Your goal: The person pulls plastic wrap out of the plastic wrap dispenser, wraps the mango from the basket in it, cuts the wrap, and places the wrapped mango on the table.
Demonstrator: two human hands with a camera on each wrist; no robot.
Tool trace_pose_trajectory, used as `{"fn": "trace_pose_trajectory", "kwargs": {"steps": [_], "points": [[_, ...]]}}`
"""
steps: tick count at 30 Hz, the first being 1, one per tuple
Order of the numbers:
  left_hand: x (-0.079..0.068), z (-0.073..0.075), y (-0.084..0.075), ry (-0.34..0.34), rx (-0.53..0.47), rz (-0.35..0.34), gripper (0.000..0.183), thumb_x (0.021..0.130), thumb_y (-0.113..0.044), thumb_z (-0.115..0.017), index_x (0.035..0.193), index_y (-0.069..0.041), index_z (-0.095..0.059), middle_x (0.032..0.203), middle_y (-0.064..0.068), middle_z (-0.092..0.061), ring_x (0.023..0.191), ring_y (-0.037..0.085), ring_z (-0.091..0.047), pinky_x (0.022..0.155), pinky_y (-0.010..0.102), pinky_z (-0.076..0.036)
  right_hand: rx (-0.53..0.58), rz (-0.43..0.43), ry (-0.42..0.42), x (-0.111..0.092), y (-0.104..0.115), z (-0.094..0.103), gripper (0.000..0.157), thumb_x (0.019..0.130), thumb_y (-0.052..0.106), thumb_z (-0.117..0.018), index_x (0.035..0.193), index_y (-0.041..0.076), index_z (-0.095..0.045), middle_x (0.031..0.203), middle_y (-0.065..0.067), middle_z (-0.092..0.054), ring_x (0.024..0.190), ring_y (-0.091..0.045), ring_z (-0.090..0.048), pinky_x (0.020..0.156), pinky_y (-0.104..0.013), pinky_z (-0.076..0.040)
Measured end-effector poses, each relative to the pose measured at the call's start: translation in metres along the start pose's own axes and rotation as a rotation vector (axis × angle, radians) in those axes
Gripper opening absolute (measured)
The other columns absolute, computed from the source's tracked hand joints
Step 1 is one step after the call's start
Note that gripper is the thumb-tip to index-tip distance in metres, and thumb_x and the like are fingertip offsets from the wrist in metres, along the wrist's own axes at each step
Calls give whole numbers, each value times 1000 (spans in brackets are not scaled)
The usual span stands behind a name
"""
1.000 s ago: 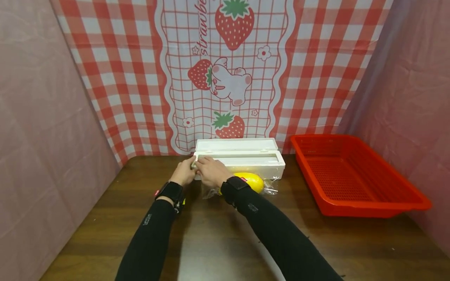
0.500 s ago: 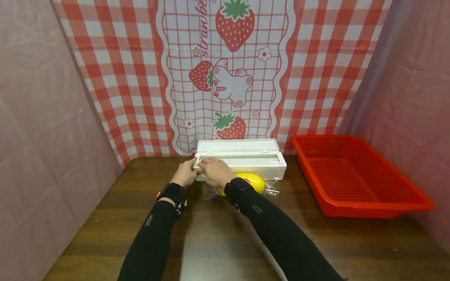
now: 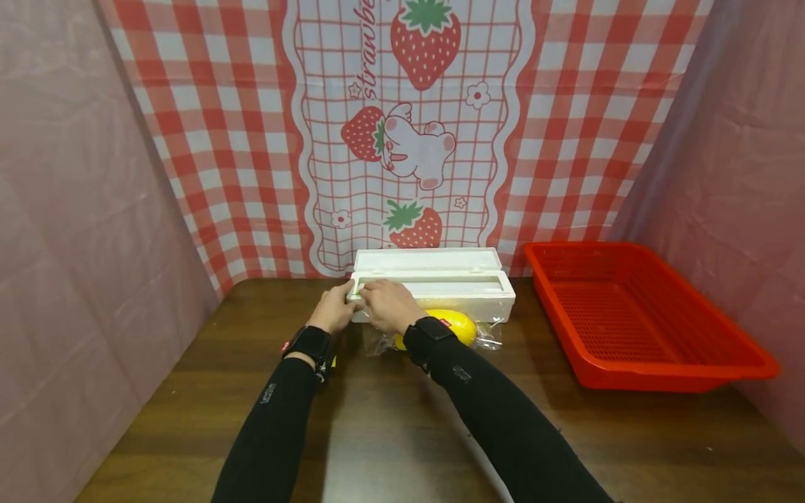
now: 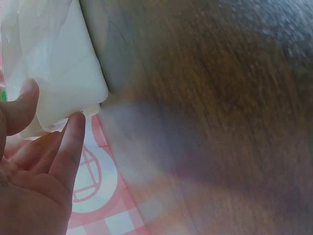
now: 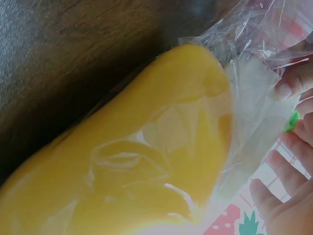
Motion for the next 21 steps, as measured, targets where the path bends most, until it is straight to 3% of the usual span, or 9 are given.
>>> {"fn": "trace_pose_trajectory", "kwargs": {"steps": [9,14,17,21], "points": [[0,2,-2,-29,-2,-31,65,88,-18,-68,145,-7,-38,130,18,-56,95,26,-56,81,37,-46,12,17,-61,-3,-6,2,28,94,13,-49,116,8,-65,117,-5,-63,111,-24,-57,92,-39,-46],[0,2,-2,-36,-6,-32,66,89,-18,-68,146,-7,-37,128,18,-57,95,26,-56,83,37,-45,15,19,-138,-5,-10,6,14,91,12,-54,91,9,-68,93,-2,-66,89,-22,-62,75,-37,-50],[-1,-1,-1,-28,-3,-20,65,89,-19,-67,146,-8,-37,131,17,-56,98,26,-55,84,38,-44,22,-12,-156,-1,-9,5,16,90,16,-62,75,13,-66,76,-1,-64,76,-22,-61,65,-36,-49],[-1,-2,-1,-39,-6,-29,66,88,-16,-68,146,-7,-38,129,17,-57,95,26,-55,83,38,-44,22,-91,-142,7,-7,4,15,88,16,-66,74,14,-71,72,-1,-66,72,-22,-60,65,-34,-51]]}}
Point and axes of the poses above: each hand's wrist, its own x-axis towards the middle knuckle, its own z-axis out of the back of the hand, y = z × x, the point moved 1 cm from there along x, towards the middle knuckle
